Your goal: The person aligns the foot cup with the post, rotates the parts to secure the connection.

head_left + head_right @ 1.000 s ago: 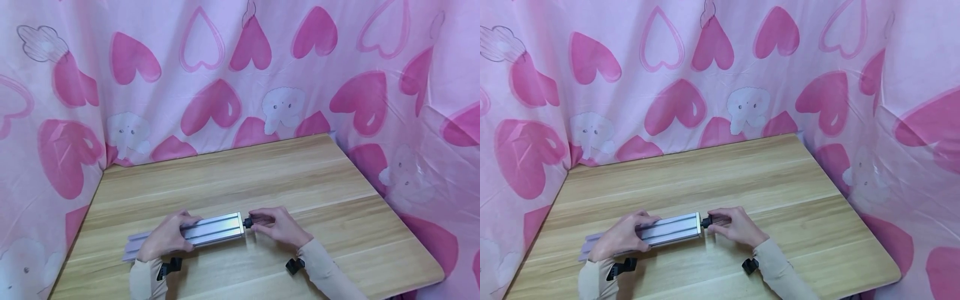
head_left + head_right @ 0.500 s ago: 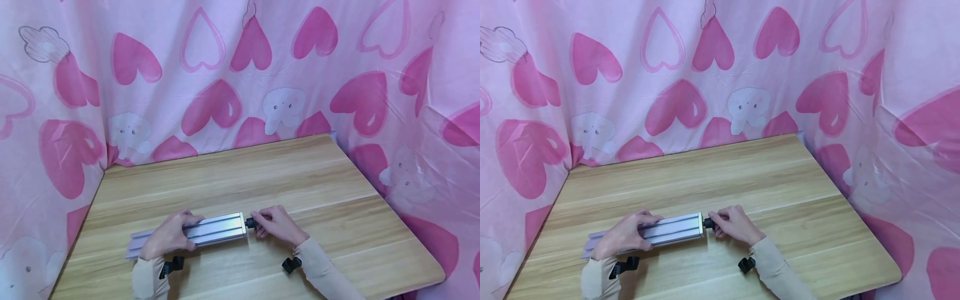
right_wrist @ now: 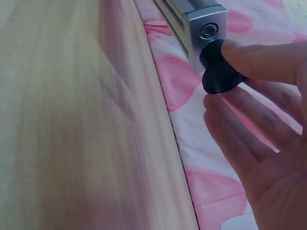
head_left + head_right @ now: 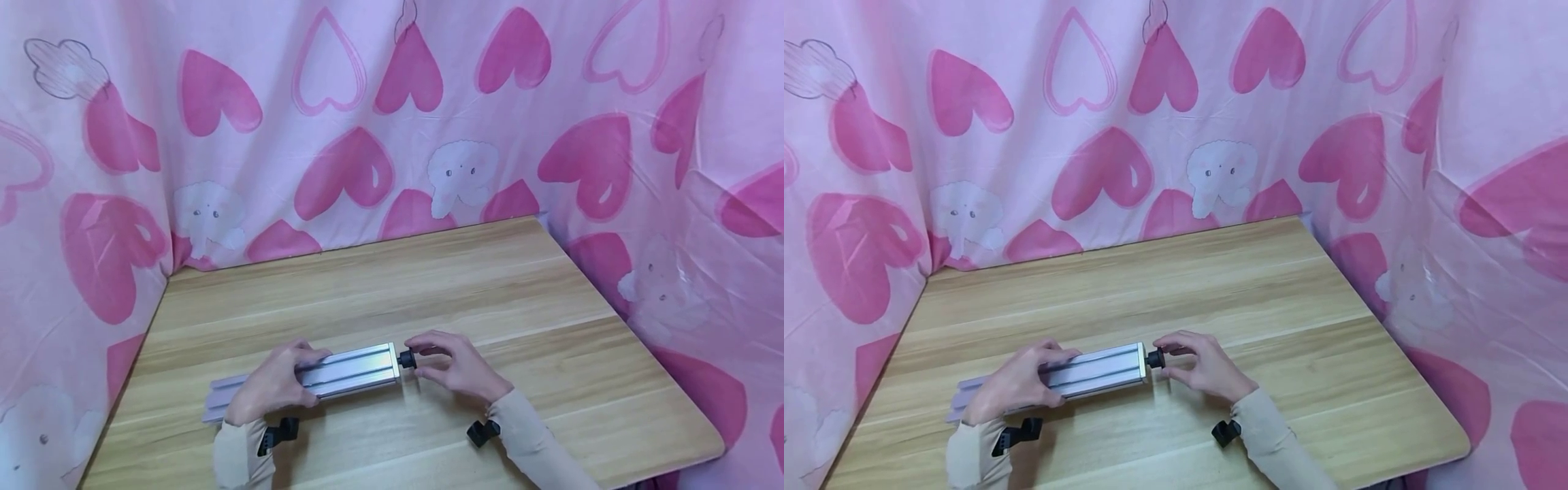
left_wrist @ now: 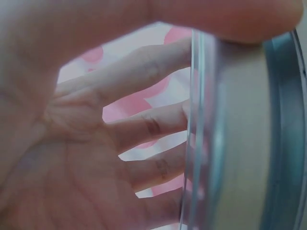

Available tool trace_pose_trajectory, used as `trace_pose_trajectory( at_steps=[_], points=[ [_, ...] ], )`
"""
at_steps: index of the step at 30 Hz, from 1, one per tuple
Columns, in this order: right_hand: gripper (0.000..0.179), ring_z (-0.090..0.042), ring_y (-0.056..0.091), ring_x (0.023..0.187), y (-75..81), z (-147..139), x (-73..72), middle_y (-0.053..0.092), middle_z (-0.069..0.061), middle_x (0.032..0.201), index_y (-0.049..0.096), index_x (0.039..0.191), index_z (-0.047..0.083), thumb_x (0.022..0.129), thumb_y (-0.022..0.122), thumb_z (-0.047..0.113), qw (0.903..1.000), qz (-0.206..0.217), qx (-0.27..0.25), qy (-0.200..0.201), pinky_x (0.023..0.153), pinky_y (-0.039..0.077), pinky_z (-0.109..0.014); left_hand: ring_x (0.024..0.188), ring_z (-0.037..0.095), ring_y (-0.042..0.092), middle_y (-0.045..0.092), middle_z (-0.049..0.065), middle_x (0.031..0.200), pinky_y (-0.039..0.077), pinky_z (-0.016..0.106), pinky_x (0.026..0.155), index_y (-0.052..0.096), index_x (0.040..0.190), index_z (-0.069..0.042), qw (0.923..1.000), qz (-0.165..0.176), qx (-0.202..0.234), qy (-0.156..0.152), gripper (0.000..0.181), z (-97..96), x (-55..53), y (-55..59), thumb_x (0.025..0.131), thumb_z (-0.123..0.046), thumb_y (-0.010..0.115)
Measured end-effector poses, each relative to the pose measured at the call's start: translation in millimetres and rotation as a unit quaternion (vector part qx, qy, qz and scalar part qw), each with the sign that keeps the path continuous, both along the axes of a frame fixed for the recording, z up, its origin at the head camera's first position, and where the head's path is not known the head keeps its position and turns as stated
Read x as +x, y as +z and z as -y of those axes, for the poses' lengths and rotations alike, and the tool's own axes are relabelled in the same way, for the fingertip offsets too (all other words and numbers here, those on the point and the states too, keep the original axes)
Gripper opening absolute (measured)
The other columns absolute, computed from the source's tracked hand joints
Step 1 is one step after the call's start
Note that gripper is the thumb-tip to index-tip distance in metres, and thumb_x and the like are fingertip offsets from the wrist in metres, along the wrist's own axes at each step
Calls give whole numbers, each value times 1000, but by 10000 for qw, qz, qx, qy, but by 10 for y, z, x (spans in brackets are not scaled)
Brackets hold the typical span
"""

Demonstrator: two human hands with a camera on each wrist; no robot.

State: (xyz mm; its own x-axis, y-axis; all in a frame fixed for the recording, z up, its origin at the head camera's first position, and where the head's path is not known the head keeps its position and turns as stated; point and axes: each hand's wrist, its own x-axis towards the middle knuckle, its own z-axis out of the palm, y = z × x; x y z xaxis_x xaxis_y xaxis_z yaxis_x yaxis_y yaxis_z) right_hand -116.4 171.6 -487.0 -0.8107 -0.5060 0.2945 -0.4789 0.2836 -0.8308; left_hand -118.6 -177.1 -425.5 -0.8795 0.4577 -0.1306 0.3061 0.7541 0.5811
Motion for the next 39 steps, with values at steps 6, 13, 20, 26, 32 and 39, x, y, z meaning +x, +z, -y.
trace_pose_trajectory(
  at_steps=[6, 13, 20, 26, 32, 39],
  points=[
    [40, -15, 72, 98, -6, 7, -19, 74, -10, 117, 67, 128, 3, 92, 72, 22, 9966, 745, 301, -182, 89, 57, -28, 93, 18, 55, 61, 2, 109, 47, 27, 78, 69, 132, -12, 10000, 9, -45, 57, 75, -15, 28, 1, 60, -8, 91],
    [34, -18, 74, 77, 11, 47, -31, 77, -6, 88, 75, 106, 9, 102, 56, 38, 9889, 1274, 586, -500, 76, 58, -28, 92, 18, 55, 61, 3, 110, 48, 27, 77, 69, 131, -12, 10000, -62, -19, -12, 74, -30, 19, 19, 60, -8, 90],
    [49, -30, 74, 70, 50, 68, -39, 74, -14, 80, 73, 91, 2, 106, 47, 39, 9826, 1794, 274, -400, 65, 60, -36, 92, 17, 54, 60, 2, 109, 47, 27, 77, 69, 131, -13, 9999, -77, -89, -77, 74, -47, 2, 27, 61, -10, 91],
    [35, -18, 71, 98, 72, -6, 18, 73, -9, 115, 66, 125, 6, 97, 66, 28, 9945, 806, 552, -367, 87, 57, -32, 92, 18, 54, 60, 2, 109, 47, 28, 78, 69, 131, -12, 9999, -39, -71, -61, 74, -55, -10, 33, 61, -10, 91],
    [58, -25, 68, 114, 37, -10, 22, 66, -17, 129, 61, 132, 4, 78, 83, 2, 9998, -112, 126, 99, 97, 54, -41, 91, 17, 53, 60, 3, 107, 45, 25, 76, 68, 131, -8, 9998, -87, 33, -152, 75, -28, -15, 9, 60, -9, 90],
    [45, -18, 73, 98, 41, 27, -14, 74, -11, 116, 65, 127, -1, 87, 78, 16, 9985, 516, 200, -61, 88, 58, -31, 91, 17, 54, 61, 3, 108, 46, 25, 77, 68, 132, -8, 9999, -135, -19, -99, 76, -4, -9, 22, 60, -7, 89]
  ],
)
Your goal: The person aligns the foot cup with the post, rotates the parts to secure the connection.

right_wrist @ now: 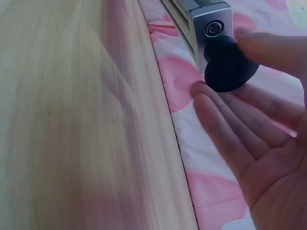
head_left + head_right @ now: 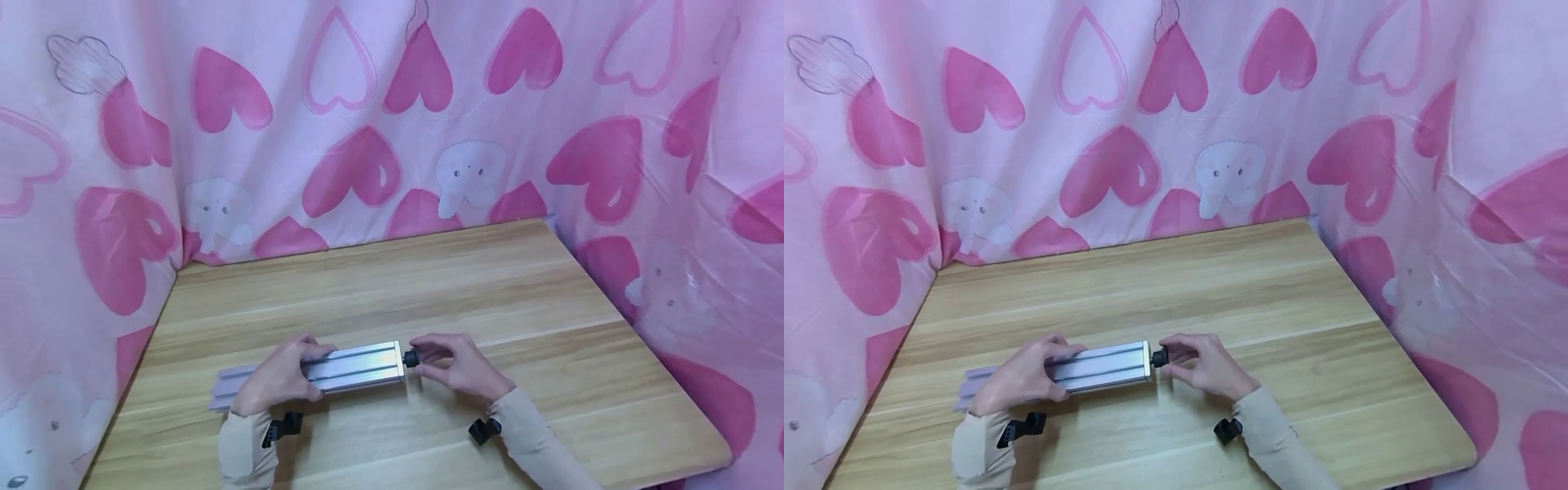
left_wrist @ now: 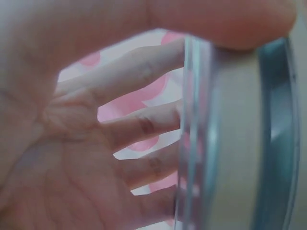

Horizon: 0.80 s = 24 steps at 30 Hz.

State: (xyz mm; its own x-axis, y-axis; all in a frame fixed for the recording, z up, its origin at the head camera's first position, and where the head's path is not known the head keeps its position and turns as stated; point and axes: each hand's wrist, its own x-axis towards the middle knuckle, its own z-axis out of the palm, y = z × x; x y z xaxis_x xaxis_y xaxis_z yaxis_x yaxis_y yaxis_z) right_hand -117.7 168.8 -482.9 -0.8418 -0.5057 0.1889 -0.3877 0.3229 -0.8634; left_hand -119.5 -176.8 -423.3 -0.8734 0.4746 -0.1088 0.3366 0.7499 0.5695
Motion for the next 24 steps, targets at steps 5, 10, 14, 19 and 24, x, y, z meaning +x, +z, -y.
trace_pose_trajectory(
  at_steps=[5, 10, 14, 19, 24],
  points=[
    [38, -17, 74, 84, 8, 30, -25, 77, -6, 98, 71, 119, 6, 96, 66, 36, 9973, 624, 312, -208, 77, 59, -27, 92, 18, 53, 61, 4, 109, 46, 26, 78, 67, 133, -9, 9999, 104, -42, 23, 76, -4, 2, 0, 61, -7, 90],
    [38, -29, 75, 73, -15, 62, -51, 76, -12, 85, 74, 105, 8, 102, 55, 41, 9888, 1479, 6, -183, 66, 61, -35, 92, 18, 53, 61, 3, 109, 46, 27, 78, 67, 133, -10, 9999, 107, -109, 43, 76, -14, -6, -2, 60, -8, 90],
    [45, -29, 74, 70, -38, 81, -70, 76, -12, 81, 74, 99, 6, 104, 51, 44, 9856, 1680, -19, -169, 63, 61, -36, 92, 18, 53, 61, 3, 109, 46, 27, 77, 68, 133, -10, 9999, 92, -126, 56, 76, -7, -7, -12, 60, -8, 90],
    [51, -27, 74, 72, -42, 66, -64, 75, -11, 83, 72, 93, 2, 106, 45, 44, 9881, 1518, 165, -197, 66, 60, -34, 92, 18, 53, 61, 3, 108, 45, 26, 77, 68, 132, -10, 9999, 79, -120, 55, 75, 4, -3, -29, 60, -10, 91],
    [35, -17, 72, 99, -28, -14, 10, 74, -9, 114, 67, 124, 5, 98, 65, 29, 9987, 324, 360, -181, 88, 57, -32, 93, 18, 53, 61, 3, 109, 45, 27, 77, 67, 133, -10, 9998, 119, -129, 74, 76, -6, -5, -21, 60, -9, 91]
  ],
)
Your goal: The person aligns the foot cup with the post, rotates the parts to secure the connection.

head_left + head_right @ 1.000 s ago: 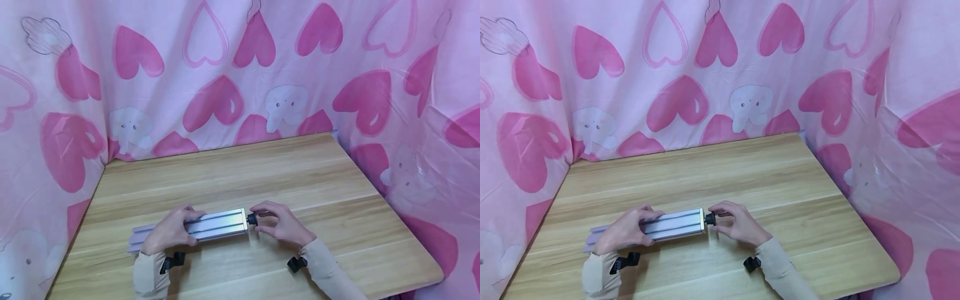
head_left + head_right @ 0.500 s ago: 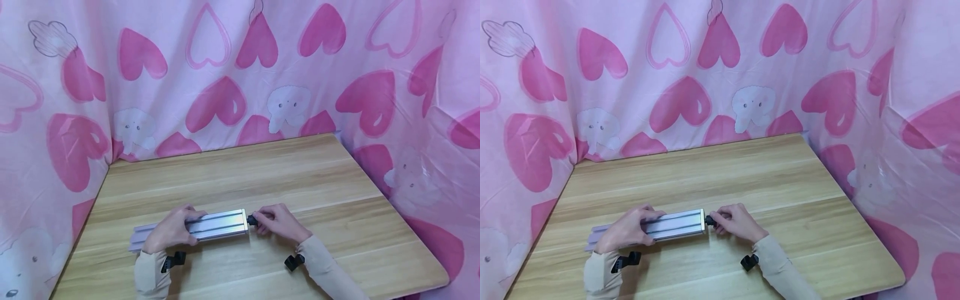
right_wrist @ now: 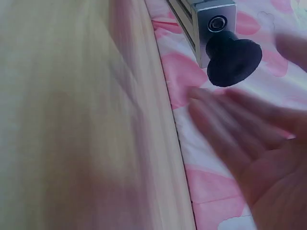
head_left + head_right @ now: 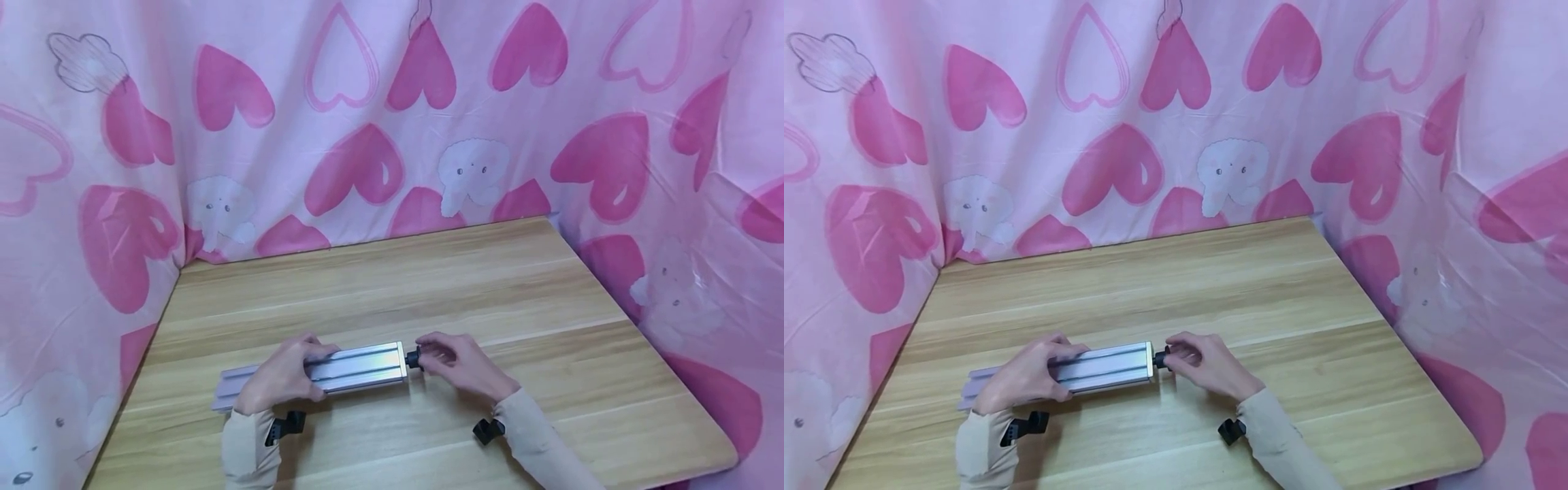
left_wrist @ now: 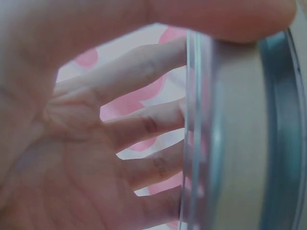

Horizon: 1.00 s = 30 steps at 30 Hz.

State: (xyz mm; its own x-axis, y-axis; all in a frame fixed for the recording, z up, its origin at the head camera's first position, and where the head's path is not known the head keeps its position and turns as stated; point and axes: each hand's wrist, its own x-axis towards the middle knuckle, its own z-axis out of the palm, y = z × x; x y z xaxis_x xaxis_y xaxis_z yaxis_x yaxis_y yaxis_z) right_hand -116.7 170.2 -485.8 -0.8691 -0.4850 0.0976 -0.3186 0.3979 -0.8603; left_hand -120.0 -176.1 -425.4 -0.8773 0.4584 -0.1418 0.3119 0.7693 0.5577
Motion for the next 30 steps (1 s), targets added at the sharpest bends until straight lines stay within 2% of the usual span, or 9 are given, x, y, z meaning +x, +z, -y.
trace_pose_trajectory(
  at_steps=[2, 5, 8, 12, 18, 21, 25, 30],
  points=[
    [51, -19, 69, 110, -7, -14, 17, 69, -12, 127, 60, 135, 4, 89, 76, 17, 9980, -576, -176, 181, 96, 55, -35, 93, 18, 53, 61, 3, 110, 46, 27, 78, 68, 133, -10, 10000, -16, 2, 2, 76, 2, 3, 7, 60, -9, 90],
    [61, -23, 67, 115, -30, -13, 16, 67, -16, 130, 60, 134, 4, 77, 82, 1, 9911, -1185, -433, 420, 98, 54, -39, 93, 18, 53, 61, 2, 110, 46, 27, 78, 68, 133, -11, 10000, -19, 28, 2, 76, 10, 6, 11, 60, -9, 90],
    [58, -23, 69, 111, -45, -8, 1, 69, -17, 126, 64, 129, 2, 75, 82, -5, 9886, -1330, -532, 466, 95, 55, -38, 92, 17, 53, 61, 2, 109, 45, 26, 78, 68, 132, -11, 10000, -25, 50, -23, 76, 11, 3, 2, 60, -10, 90],
    [50, -20, 72, 102, -46, -13, -10, 72, -16, 120, 65, 127, -2, 79, 80, -1, 9942, -815, -580, 401, 90, 58, -34, 92, 16, 52, 60, 1, 107, 45, 26, 77, 68, 132, -10, 10000, -16, 59, -34, 76, 2, -3, -16, 59, -11, 91],
    [43, -14, 73, 93, -17, 5, -29, 76, -7, 108, 68, 125, 2, 92, 73, 29, 9999, -30, -115, 63, 83, 58, -26, 91, 16, 53, 60, 1, 106, 45, 26, 78, 68, 132, -11, 10000, -31, 58, 39, 77, 8, 12, -19, 59, -9, 91],
    [40, -14, 74, 86, -13, 33, -43, 77, -6, 99, 70, 120, 4, 96, 67, 35, 9993, 371, 32, 10, 79, 58, -25, 91, 16, 53, 60, 1, 106, 46, 25, 78, 68, 132, -10, 9999, -47, 102, 32, 78, 18, 22, -18, 58, -8, 91],
    [36, -22, 74, 72, -27, 76, -65, 77, -9, 85, 72, 111, 4, 101, 59, 36, 9957, 911, -88, 117, 69, 60, -30, 90, 15, 54, 61, 1, 105, 47, 25, 78, 69, 131, -8, 9998, -134, 175, -5, 77, 32, 28, -22, 57, -6, 90],
    [49, -27, 74, 67, -35, 119, -76, 75, -13, 79, 73, 95, 0, 106, 47, 41, 9926, 1171, -167, 271, 63, 60, -35, 89, 15, 54, 61, 1, 104, 47, 24, 76, 69, 129, -7, 9996, -174, 208, -29, 76, 51, 40, -32, 56, -5, 90]
  ],
)
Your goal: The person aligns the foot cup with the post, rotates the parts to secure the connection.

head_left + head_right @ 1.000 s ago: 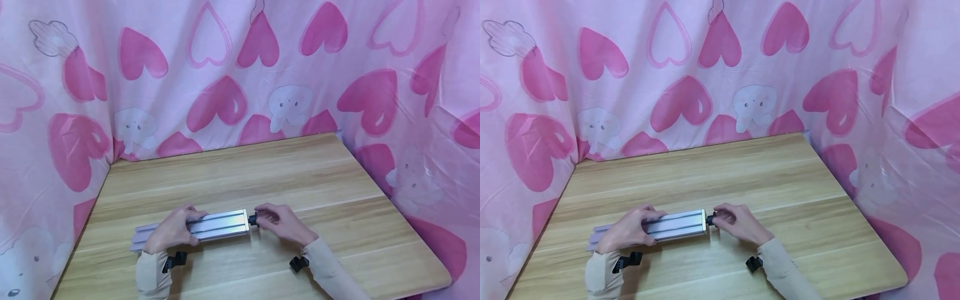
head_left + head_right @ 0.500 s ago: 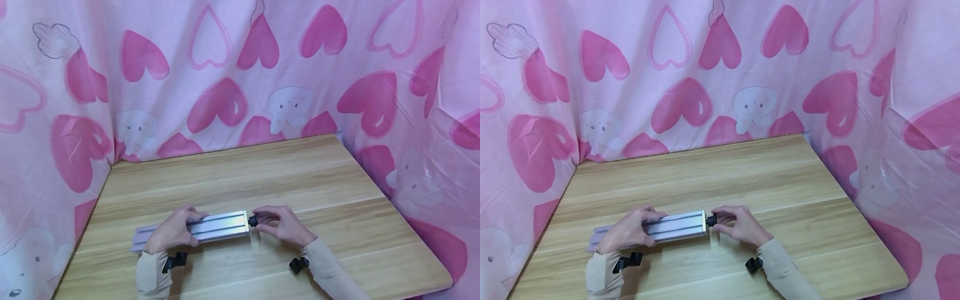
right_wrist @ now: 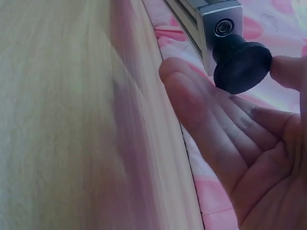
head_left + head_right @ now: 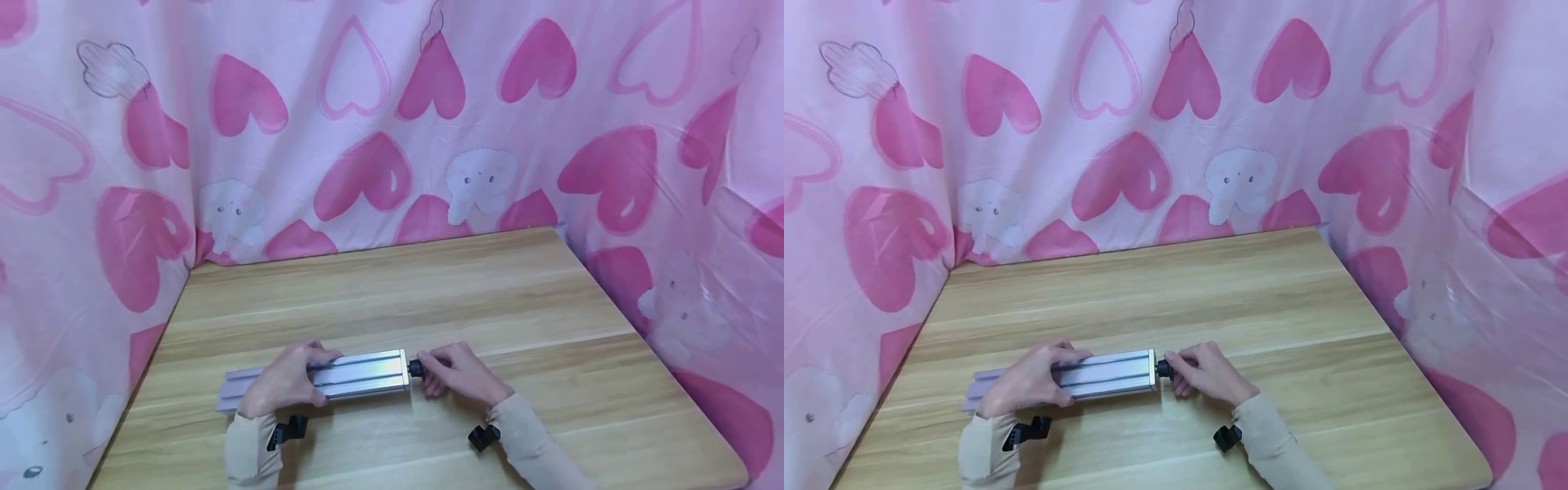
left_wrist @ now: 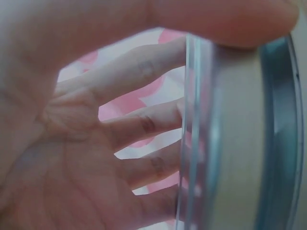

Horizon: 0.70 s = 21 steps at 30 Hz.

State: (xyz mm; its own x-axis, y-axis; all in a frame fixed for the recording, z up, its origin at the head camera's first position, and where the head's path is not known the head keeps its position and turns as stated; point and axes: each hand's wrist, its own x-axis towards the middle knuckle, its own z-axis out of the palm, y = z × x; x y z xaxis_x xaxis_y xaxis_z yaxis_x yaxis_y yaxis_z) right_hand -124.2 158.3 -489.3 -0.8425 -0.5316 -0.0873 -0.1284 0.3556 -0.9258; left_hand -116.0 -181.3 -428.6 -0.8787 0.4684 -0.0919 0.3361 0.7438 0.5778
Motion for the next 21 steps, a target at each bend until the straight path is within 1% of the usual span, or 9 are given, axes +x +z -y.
trace_pose_trajectory(
  at_steps=[2, 4, 7, 8, 10, 11, 13, 15, 21],
  points=[
    [53, -26, 74, 68, 10, 3, 2, 75, -13, 79, 72, 93, -1, 107, 43, 42, 9999, -86, 82, 13, 64, 60, -34, 89, 15, 54, 61, 1, 105, 47, 24, 76, 69, 129, -7, 10000, 33, 7, 31, 76, 7, 0, 0, 57, -6, 90],
    [50, -23, 73, 72, 21, -7, 15, 75, -11, 85, 71, 99, 1, 107, 43, 41, 9992, -322, 248, -12, 68, 60, -32, 90, 15, 54, 61, 1, 106, 47, 24, 77, 70, 130, -9, 9999, 102, 19, 84, 75, 14, 2, 5, 57, -6, 90],
    [39, -17, 72, 87, 37, -29, 41, 75, -6, 104, 67, 120, 4, 102, 56, 37, 9959, -832, 355, -42, 79, 58, -29, 92, 16, 54, 61, 0, 107, 47, 25, 78, 70, 130, -10, 9998, 163, 28, 144, 75, 22, -1, 12, 58, -7, 90],
    [39, -16, 72, 93, 42, -34, 48, 74, -6, 111, 64, 126, 5, 99, 62, 34, 9947, -987, 301, -19, 83, 57, -29, 92, 16, 54, 61, 0, 107, 47, 26, 78, 70, 130, -10, 9997, 178, 36, 157, 75, 23, -2, 15, 58, -7, 90],
    [50, -16, 70, 102, 50, -40, 58, 70, -6, 122, 59, 135, 5, 91, 74, 23, 9924, -1229, 81, 68, 90, 57, -31, 92, 16, 54, 60, 0, 107, 47, 26, 79, 70, 130, -11, 9997, 178, 20, 173, 75, 24, -3, 20, 58, -8, 91],
    [53, -17, 70, 105, 49, -38, 58, 69, -6, 125, 59, 135, 4, 88, 77, 17, 9910, -1332, -69, 135, 92, 57, -33, 92, 16, 54, 60, -1, 108, 47, 26, 79, 70, 129, -11, 9997, 185, 13, 185, 75, 23, -4, 21, 58, -8, 91],
    [55, -18, 70, 106, 49, -36, 60, 69, -7, 126, 59, 134, 2, 83, 79, 8, 9892, -1417, -291, 223, 93, 56, -35, 92, 16, 54, 60, -1, 107, 47, 27, 79, 70, 129, -11, 9996, 202, 42, 177, 74, 21, -2, 19, 58, -7, 91],
    [53, -17, 71, 102, 37, -35, 63, 71, -6, 122, 61, 131, 2, 82, 79, 3, 9887, -1444, -328, 230, 91, 57, -35, 92, 16, 54, 60, 0, 106, 47, 26, 79, 70, 129, -10, 9997, 201, 79, 143, 74, 18, 1, 11, 57, -7, 90],
    [43, -8, 70, 93, -23, -59, 107, 74, 2, 109, 65, 129, 6, 90, 75, 22, 9918, -1257, 214, 113, 87, 57, -28, 92, 16, 55, 61, 0, 105, 47, 25, 80, 70, 128, -7, 9997, 126, 167, -93, 75, 3, 24, -44, 56, -6, 90]
  ],
)
